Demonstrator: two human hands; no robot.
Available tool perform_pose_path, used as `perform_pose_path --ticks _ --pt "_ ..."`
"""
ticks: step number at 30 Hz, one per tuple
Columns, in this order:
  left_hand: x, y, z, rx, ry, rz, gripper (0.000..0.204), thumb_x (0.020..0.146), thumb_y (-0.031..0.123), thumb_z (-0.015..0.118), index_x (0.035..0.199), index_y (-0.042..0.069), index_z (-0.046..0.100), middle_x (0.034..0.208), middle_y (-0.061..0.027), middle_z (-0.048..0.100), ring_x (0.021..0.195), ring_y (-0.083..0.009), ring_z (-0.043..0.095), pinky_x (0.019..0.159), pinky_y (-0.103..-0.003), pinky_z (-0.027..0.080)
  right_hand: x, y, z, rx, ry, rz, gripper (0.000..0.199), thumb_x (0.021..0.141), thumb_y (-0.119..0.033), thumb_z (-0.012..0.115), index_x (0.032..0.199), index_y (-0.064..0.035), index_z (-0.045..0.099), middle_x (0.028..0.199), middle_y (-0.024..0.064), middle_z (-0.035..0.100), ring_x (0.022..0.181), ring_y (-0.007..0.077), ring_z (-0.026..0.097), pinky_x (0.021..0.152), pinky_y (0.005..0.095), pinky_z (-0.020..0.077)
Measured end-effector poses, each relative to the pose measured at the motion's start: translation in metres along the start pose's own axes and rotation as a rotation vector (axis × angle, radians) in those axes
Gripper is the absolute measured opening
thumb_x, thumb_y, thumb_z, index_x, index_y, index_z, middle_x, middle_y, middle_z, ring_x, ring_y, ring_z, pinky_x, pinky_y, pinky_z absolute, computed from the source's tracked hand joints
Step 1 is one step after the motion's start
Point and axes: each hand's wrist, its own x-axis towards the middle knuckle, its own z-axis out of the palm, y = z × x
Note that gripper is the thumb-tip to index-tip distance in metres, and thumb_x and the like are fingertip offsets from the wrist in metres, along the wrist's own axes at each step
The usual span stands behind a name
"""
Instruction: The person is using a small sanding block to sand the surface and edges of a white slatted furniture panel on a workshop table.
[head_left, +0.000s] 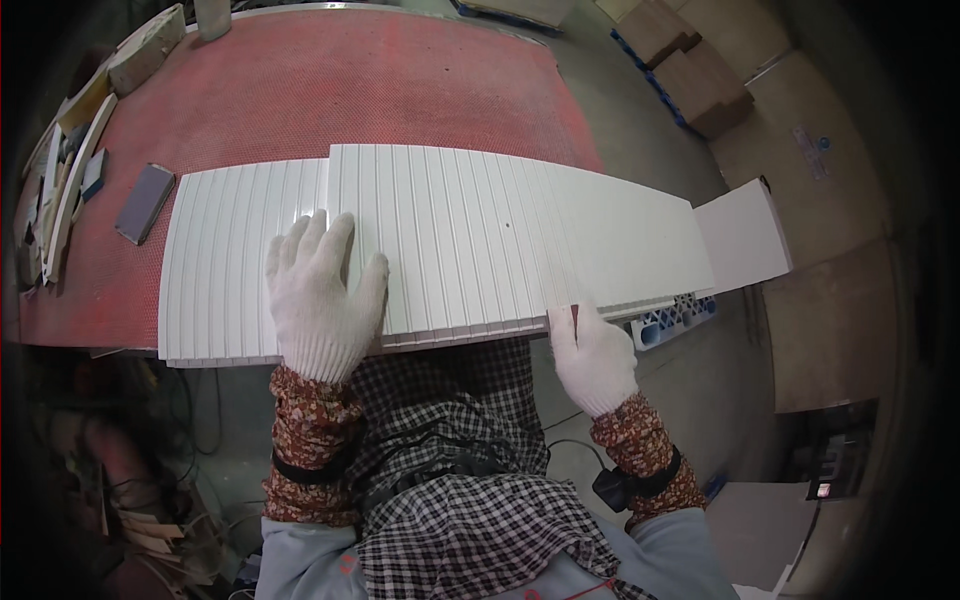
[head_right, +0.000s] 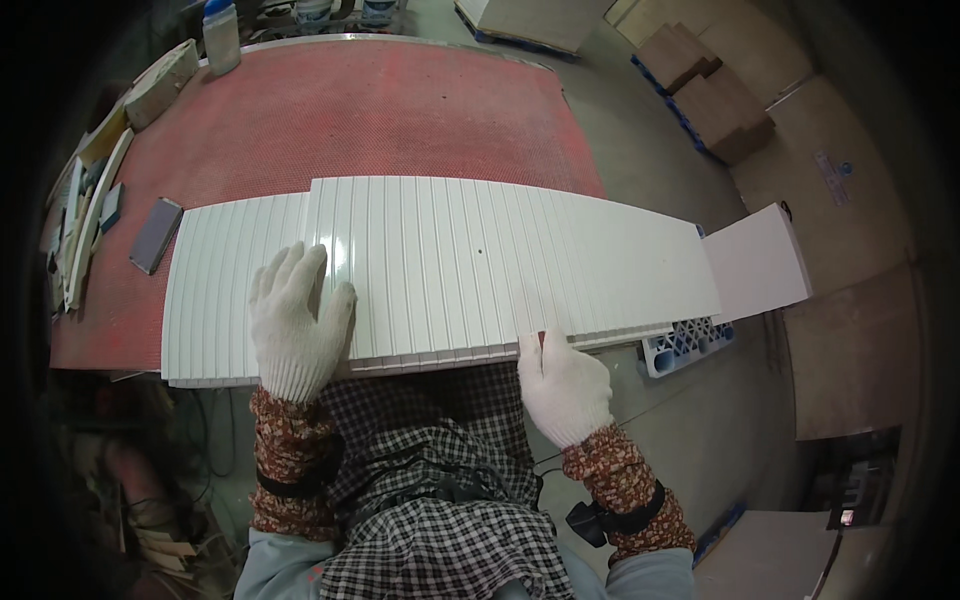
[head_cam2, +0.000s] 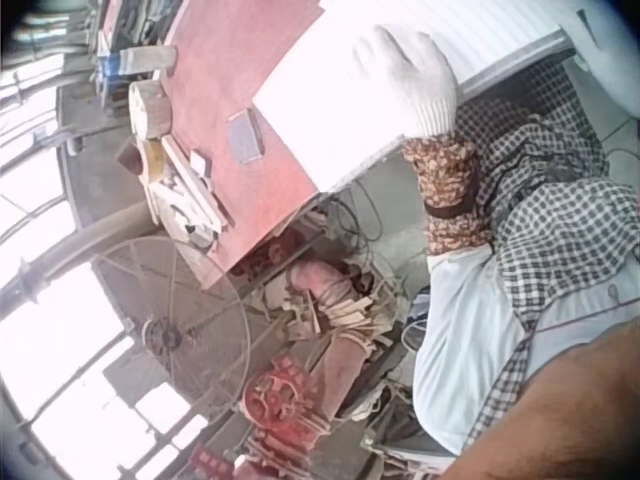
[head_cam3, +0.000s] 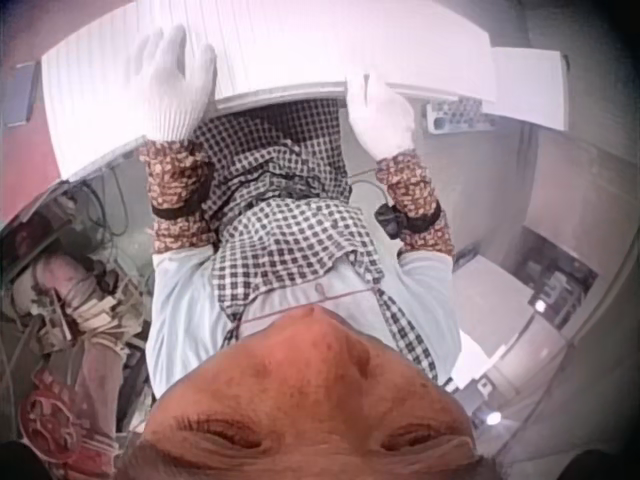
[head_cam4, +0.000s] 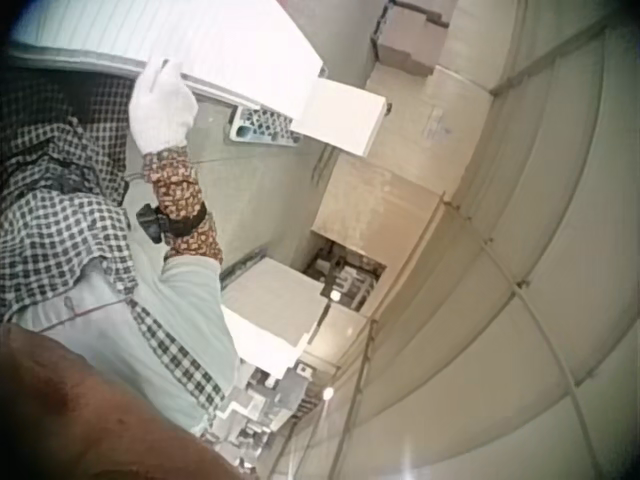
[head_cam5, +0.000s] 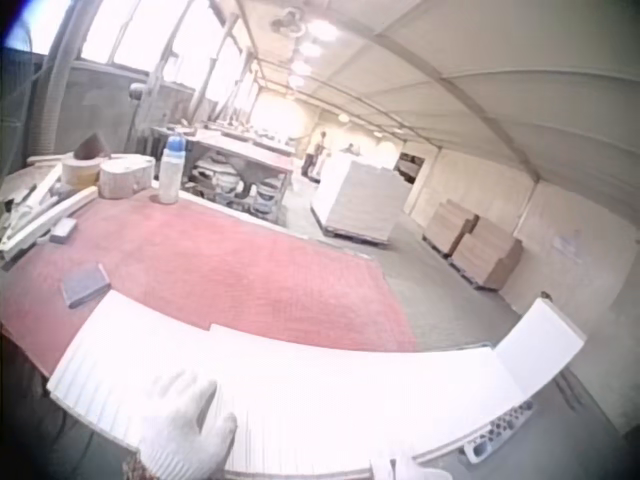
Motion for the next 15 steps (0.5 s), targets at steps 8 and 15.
perform_pose_path --ticks 8,15 --pt "0.001 0.004 -0.005 -0.005 -0.029 -0.015 0.052 0.086 0.026 0.072 0.128 -0.005 0.065 0.137 -0.0262 0.061 0.134 -0.0422 0.051 0.115 -0.053 0.039 0.072 -0.003 0.002 -0.048 0.033 -0.098 0.039 0.104 -0.035 0.046 0.104 -0.0007 0.065 0.079 0.0222 0.07 0.077 0.0418 0.07 0.075 0.0533 0.0546" --pt "0.0 0.003 -0.004 0.001 -0.03 -0.006 0.053 0.085 0.025 0.072 0.128 -0.005 0.065 0.135 -0.0269 0.062 0.132 -0.0423 0.053 0.115 -0.054 0.039 0.208 -0.05 -0.013 -0.157 0.04 -0.049 0.048 0.105 -0.037 0.037 0.12 -0.0011 0.065 0.119 0.0235 0.07 0.114 0.0392 0.067 0.101 0.05 0.0507"
